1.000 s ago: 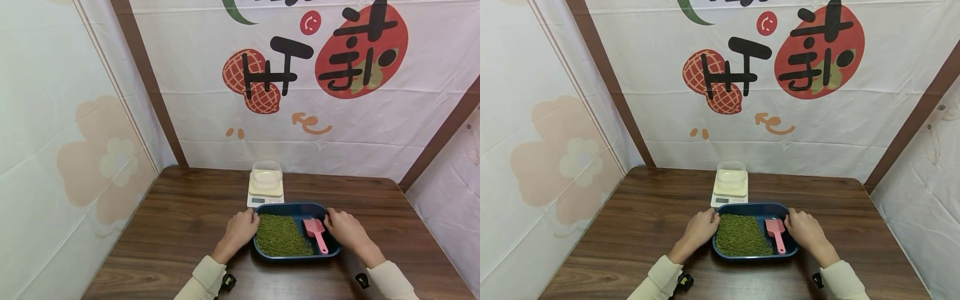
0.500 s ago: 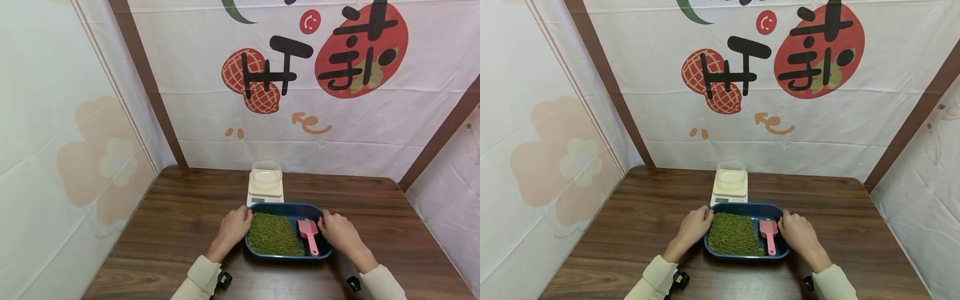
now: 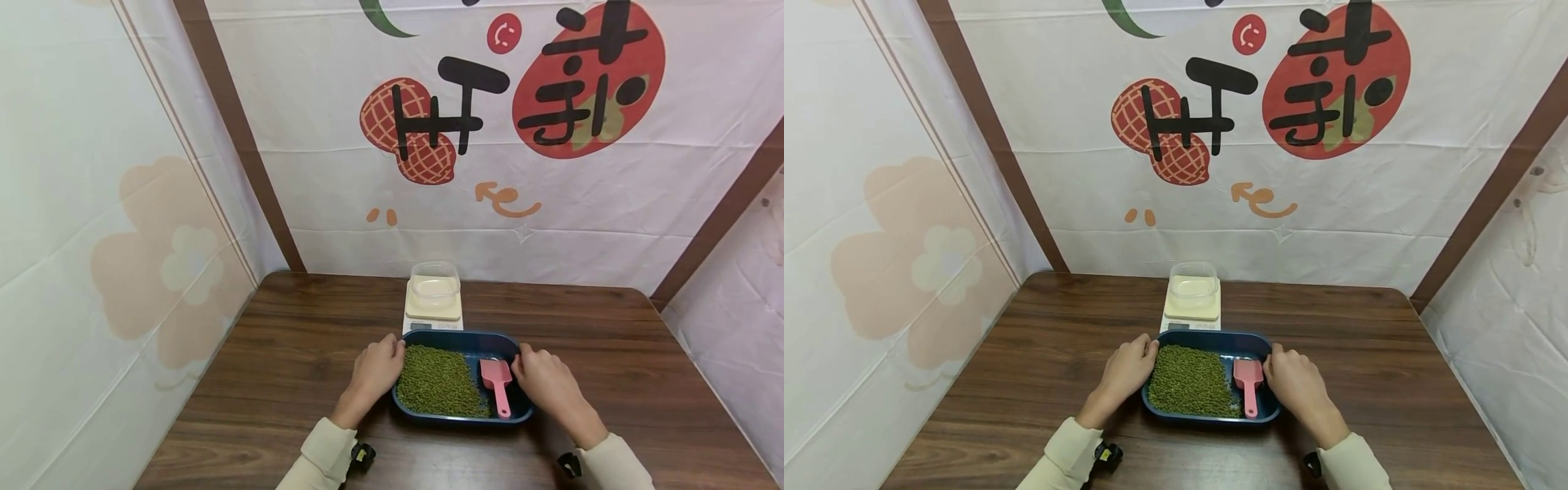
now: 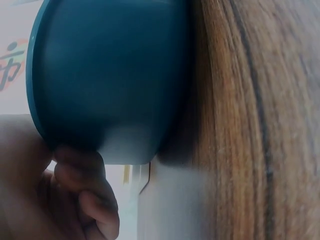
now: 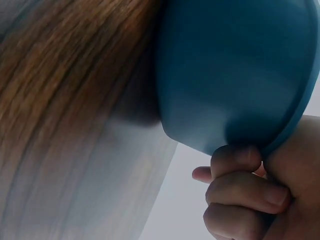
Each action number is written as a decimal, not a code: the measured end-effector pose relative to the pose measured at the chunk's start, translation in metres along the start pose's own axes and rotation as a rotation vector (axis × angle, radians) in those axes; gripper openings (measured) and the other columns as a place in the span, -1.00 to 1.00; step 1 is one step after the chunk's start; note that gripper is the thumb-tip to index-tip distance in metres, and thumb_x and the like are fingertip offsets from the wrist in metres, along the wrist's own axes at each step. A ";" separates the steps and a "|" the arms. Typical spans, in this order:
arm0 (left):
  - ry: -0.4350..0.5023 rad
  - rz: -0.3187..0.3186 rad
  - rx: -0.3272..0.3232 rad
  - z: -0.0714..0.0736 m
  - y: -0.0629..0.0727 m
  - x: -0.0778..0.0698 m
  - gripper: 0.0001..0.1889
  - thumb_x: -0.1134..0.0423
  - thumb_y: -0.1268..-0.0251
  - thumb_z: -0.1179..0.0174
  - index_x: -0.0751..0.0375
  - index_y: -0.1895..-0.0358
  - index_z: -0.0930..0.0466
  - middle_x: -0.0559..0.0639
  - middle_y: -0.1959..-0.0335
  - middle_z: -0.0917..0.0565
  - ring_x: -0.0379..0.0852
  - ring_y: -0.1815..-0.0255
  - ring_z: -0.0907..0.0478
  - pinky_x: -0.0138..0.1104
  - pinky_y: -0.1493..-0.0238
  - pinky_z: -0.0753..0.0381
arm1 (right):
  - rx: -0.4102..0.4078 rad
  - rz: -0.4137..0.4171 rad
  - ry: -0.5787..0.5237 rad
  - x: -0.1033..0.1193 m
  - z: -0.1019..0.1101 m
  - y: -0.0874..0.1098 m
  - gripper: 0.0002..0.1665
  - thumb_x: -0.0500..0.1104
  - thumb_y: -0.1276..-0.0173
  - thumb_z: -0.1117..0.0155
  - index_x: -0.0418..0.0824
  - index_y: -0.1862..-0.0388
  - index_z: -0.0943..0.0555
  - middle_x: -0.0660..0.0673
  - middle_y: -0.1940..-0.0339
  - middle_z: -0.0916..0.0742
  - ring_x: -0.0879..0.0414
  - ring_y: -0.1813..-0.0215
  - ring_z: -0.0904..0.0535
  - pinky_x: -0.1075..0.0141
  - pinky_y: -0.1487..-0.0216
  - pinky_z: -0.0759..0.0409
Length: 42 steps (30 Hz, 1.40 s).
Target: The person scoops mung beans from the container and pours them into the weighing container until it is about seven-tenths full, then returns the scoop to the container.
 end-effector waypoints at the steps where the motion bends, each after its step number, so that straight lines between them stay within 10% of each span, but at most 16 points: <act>1: 0.003 0.000 -0.001 0.000 0.000 0.000 -0.60 0.09 -0.71 -0.01 0.04 0.48 -0.38 -0.11 0.68 -0.31 -0.10 0.66 -0.31 -0.23 0.56 -0.25 | -0.001 -0.001 0.000 0.000 0.000 0.000 -0.80 -0.26 -0.54 -0.23 -0.44 0.16 -0.62 -0.05 0.71 -0.50 0.17 0.68 -0.43 0.32 0.64 -0.35; 15: -0.005 0.002 -0.015 0.001 0.005 0.000 -0.58 0.09 -0.71 -0.01 0.04 0.50 -0.32 -0.12 0.69 -0.25 -0.14 0.71 -0.16 -0.26 0.59 -0.16 | 0.007 0.017 0.065 0.002 0.004 0.001 -0.76 -0.14 -0.54 -0.28 -0.31 0.27 -0.60 -0.02 0.73 -0.45 0.13 0.71 -0.38 0.26 0.65 -0.28; 23: -0.016 -0.003 -0.024 0.001 0.005 0.001 -0.59 0.11 -0.71 -0.01 0.06 0.49 -0.31 -0.12 0.70 -0.23 -0.14 0.72 -0.14 -0.28 0.61 -0.12 | -0.111 0.080 0.170 0.019 0.021 0.004 -0.61 -0.03 -0.47 -0.43 -0.35 0.01 -0.70 -0.21 0.38 -0.75 0.04 0.65 -0.51 0.21 0.68 -0.34; 31: -0.020 -0.012 -0.034 0.002 0.005 0.000 -0.59 0.12 -0.70 -0.03 0.06 0.49 -0.31 -0.12 0.70 -0.23 -0.14 0.72 -0.14 -0.28 0.61 -0.13 | -0.011 0.061 0.191 0.037 0.028 0.012 -0.45 0.17 -0.44 -0.42 -0.08 0.59 -0.43 0.01 0.71 -0.42 0.09 0.70 -0.33 0.25 0.65 -0.16; 42: -0.028 -0.012 -0.050 0.001 0.006 0.001 -0.59 0.11 -0.69 -0.04 0.04 0.51 -0.31 -0.13 0.70 -0.23 -0.14 0.72 -0.16 -0.27 0.62 -0.14 | 0.084 0.038 0.197 0.045 0.020 0.017 -0.28 0.35 -0.29 -0.47 0.00 0.78 -0.34 0.04 0.78 -0.44 0.10 0.69 -0.35 0.20 0.64 -0.24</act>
Point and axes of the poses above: each hand's wrist, its own y-axis away from the middle knuckle, its own z-axis out of the back of the hand, x = y × z, the point moved 2 cm from there along -y, towards the middle knuckle
